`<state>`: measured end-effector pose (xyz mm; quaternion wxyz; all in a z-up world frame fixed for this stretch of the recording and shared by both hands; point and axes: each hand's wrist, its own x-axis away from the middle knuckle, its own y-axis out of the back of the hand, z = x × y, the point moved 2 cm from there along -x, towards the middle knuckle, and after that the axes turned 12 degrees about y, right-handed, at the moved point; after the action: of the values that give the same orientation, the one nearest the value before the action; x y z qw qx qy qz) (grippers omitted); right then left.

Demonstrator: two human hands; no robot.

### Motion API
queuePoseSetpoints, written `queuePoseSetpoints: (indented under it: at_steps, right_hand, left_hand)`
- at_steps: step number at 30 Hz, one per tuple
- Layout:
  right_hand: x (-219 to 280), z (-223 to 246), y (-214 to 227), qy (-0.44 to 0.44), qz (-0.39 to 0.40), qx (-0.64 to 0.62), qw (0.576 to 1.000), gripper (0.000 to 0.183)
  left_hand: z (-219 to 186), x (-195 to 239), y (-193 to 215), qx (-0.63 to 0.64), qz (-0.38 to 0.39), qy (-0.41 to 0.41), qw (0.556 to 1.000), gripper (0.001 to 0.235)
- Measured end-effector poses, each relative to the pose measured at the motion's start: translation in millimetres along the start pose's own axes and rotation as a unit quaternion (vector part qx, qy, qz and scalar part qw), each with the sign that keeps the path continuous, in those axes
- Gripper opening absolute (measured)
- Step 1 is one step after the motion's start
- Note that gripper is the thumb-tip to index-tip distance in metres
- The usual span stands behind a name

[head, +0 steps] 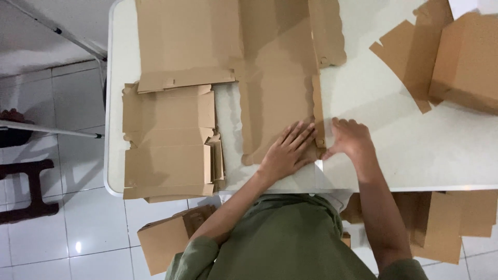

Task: A person is folding a flat cardboard cutout into a box component on a white table.

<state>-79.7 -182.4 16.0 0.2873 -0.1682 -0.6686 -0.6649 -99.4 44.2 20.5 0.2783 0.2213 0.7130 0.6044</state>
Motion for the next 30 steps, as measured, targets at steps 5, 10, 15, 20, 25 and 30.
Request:
queuePoseSetpoints:
  at_steps: [5, 10, 15, 20, 25, 30]
  right_hand:
    - [87.7, 70.8, 105.4, 0.052, -0.03, -0.201, 0.978, 0.053]
    - [82.5, 85.3, 80.0, 0.04, -0.159, -0.173, 0.971, 0.036]
    - [82.9, 65.6, 59.9, 0.042, -0.261, -0.275, 0.925, 0.027]
    - [78.5, 36.0, 16.6, 0.069, -0.319, -0.08, 0.942, 0.023]
    - [96.7, 59.3, 29.5, 0.237, -0.225, -0.055, 0.944, 0.043]
    - [79.5, 49.1, 10.8, 0.255, -0.223, -0.053, 0.939, 0.041]
  left_hand:
    - [13.2, 29.3, 53.7, 0.078, -0.045, 0.051, 0.995, 0.082]
    - [54.9, 55.4, 75.8, 0.075, 0.032, 0.104, 0.991, 0.086]
    - [93.7, 72.6, 58.8, 0.085, 0.019, 0.055, 0.995, 0.033]
    - [99.4, 78.0, 78.8, 0.119, 0.019, 0.07, 0.99, 0.046]
    - [102.5, 87.4, 60.5, 0.073, -0.036, 0.06, 0.995, 0.032]
    - [101.5, 76.0, 74.7, 0.094, -0.077, 0.045, 0.992, 0.012]
